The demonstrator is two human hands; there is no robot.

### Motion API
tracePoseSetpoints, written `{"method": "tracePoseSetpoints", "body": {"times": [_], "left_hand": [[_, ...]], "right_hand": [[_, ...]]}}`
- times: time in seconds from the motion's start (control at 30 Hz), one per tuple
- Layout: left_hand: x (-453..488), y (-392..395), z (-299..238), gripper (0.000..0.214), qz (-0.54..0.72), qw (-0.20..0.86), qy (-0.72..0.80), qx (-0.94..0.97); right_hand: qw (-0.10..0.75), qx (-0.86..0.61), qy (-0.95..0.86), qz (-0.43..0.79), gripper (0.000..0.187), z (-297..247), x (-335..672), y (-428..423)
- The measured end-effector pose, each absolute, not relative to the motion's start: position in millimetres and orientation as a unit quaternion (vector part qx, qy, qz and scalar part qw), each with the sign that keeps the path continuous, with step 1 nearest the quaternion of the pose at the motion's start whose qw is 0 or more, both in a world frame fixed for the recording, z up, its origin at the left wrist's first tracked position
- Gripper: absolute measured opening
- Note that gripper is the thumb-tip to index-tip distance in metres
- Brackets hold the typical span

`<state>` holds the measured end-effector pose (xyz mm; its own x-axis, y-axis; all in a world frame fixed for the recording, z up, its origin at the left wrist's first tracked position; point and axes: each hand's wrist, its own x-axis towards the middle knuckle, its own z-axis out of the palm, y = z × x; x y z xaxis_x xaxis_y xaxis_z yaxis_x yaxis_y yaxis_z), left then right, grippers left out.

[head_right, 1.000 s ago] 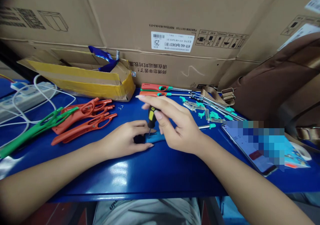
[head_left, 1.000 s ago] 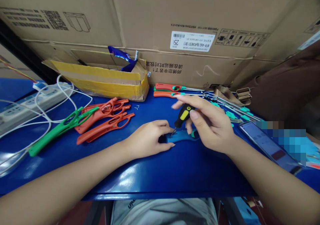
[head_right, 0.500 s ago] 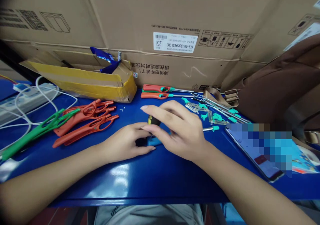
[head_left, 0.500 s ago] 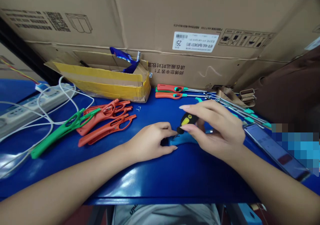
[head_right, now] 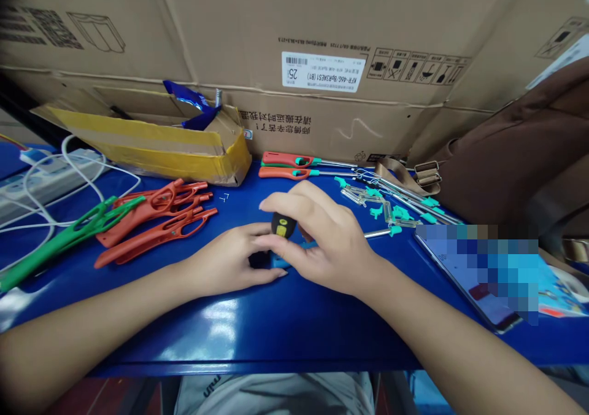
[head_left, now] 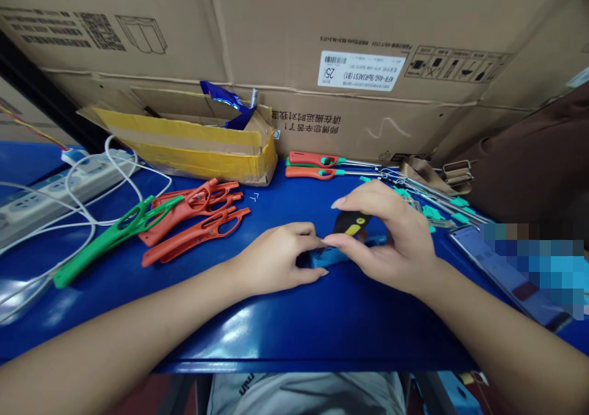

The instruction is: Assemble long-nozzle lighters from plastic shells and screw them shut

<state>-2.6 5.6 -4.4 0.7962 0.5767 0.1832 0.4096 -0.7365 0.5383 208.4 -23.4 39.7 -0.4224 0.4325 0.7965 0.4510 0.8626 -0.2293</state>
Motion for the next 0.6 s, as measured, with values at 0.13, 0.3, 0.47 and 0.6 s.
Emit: {"method": "tracePoseSetpoints", "body": {"times": [0.13, 0.3, 0.47, 0.6], "left_hand": [[-2.5, 6.7, -5.4, 0.031, 0.172, 0.243, 0.265, 0.917], [-3.3, 6.5, -6.0, 0.036, 0.174, 0.244, 0.266, 0.916], [-3.0, 5.9, -3.7, 0.034, 0.169, 0.238, 0.266, 0.919], [-2.6, 6.4, -3.8, 0.032, 0.169, 0.244, 0.265, 0.917]], "right_hand": [[0.432, -0.281, -0.857, 0.02, 0.038, 42.4, 209.6, -25.7], [0.469, -0.309, -0.824, 0.073, 0.036, 41.6, 211.3, -25.2], [0.421, -0.283, -0.862, 0.001, 0.043, 44.6, 219.6, -22.0], [0.432, -0.28, -0.851, 0.099, 0.042, 46.9, 217.4, -23.2]]}}
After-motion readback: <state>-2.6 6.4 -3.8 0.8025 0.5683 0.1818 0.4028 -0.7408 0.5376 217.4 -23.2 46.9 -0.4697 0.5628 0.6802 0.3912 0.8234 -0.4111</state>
